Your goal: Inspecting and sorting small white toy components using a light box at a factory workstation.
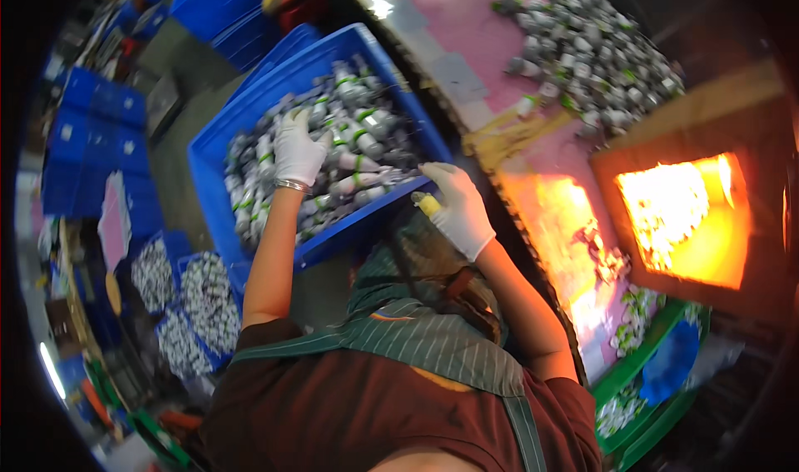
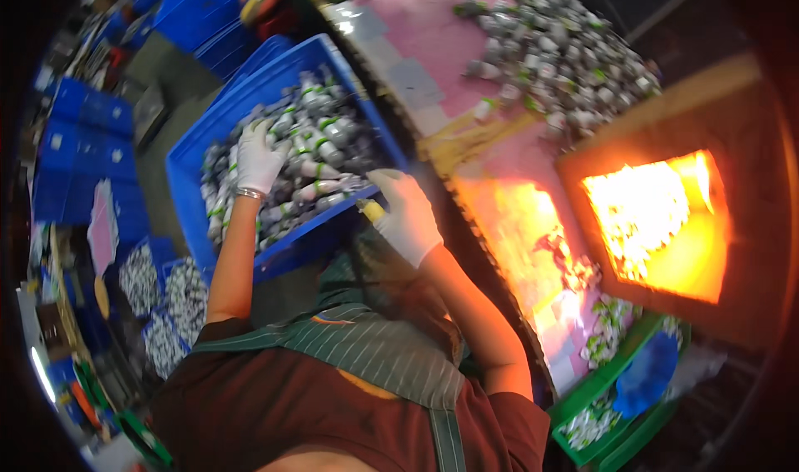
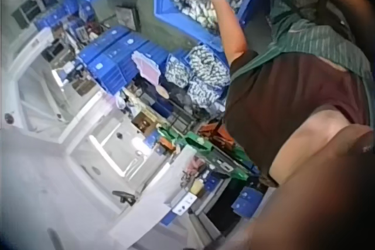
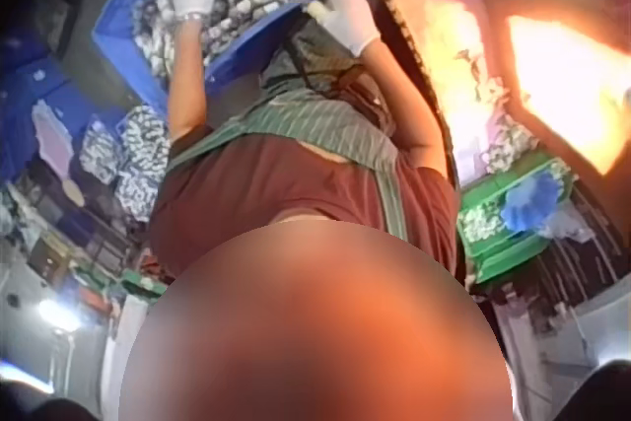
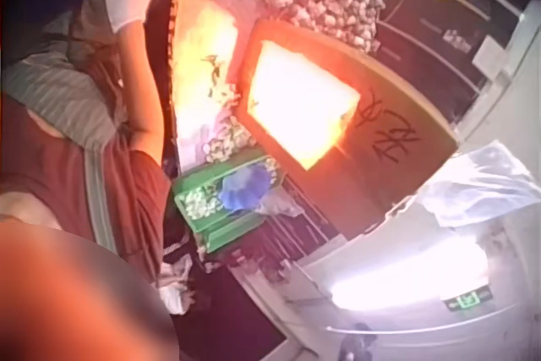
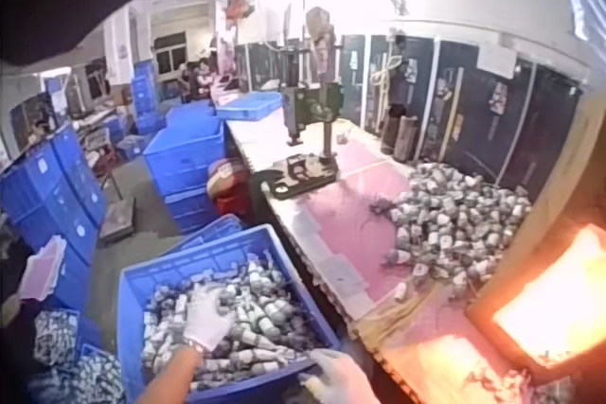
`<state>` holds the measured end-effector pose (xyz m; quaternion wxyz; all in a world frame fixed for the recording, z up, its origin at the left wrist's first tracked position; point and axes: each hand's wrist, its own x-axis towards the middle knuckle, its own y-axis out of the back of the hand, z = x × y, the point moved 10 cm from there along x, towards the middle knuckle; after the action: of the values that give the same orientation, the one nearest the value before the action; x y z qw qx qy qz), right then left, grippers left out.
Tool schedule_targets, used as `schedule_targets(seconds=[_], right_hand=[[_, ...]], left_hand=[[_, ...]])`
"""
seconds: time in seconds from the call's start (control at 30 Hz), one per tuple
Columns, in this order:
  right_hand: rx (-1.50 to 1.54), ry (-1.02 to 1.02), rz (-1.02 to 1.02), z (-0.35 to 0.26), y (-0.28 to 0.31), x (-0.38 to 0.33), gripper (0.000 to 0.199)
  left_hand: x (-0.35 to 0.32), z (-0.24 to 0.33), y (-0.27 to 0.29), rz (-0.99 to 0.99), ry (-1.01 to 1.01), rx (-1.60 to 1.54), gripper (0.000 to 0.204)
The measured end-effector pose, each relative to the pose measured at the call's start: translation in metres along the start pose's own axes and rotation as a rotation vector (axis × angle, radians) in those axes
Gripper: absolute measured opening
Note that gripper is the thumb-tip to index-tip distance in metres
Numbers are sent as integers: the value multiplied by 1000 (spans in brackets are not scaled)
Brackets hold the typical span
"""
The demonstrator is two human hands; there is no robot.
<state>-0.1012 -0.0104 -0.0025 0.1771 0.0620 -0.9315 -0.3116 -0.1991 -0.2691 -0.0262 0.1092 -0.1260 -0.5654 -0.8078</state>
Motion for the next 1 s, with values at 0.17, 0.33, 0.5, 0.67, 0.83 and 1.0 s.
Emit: schedule_targets(seconds=[0.17,0.33,0.5,0.67,0.83,1.0], right_hand=[[70,-336,175,50,66,-55,36],[-3,-449,275,65,102,-109,31],[212,-567,380,75,115,-149,22],[351,-641,401,90,111,-165,21],[460,-629,377,97,106,-154,23],[715,-687,432,99,109,-131,26]], left_hand=[[26,173,-42,-237,-169,-725,33],[68,311,-65,103,-595,-679,19],[112,345,-143,-128,-523,-230,17],[78,333,-154,-461,-339,-350,26],[3,308,-136,-1116,189,-1257,27],[-53,289,-115,-1270,348,-1324,29]])
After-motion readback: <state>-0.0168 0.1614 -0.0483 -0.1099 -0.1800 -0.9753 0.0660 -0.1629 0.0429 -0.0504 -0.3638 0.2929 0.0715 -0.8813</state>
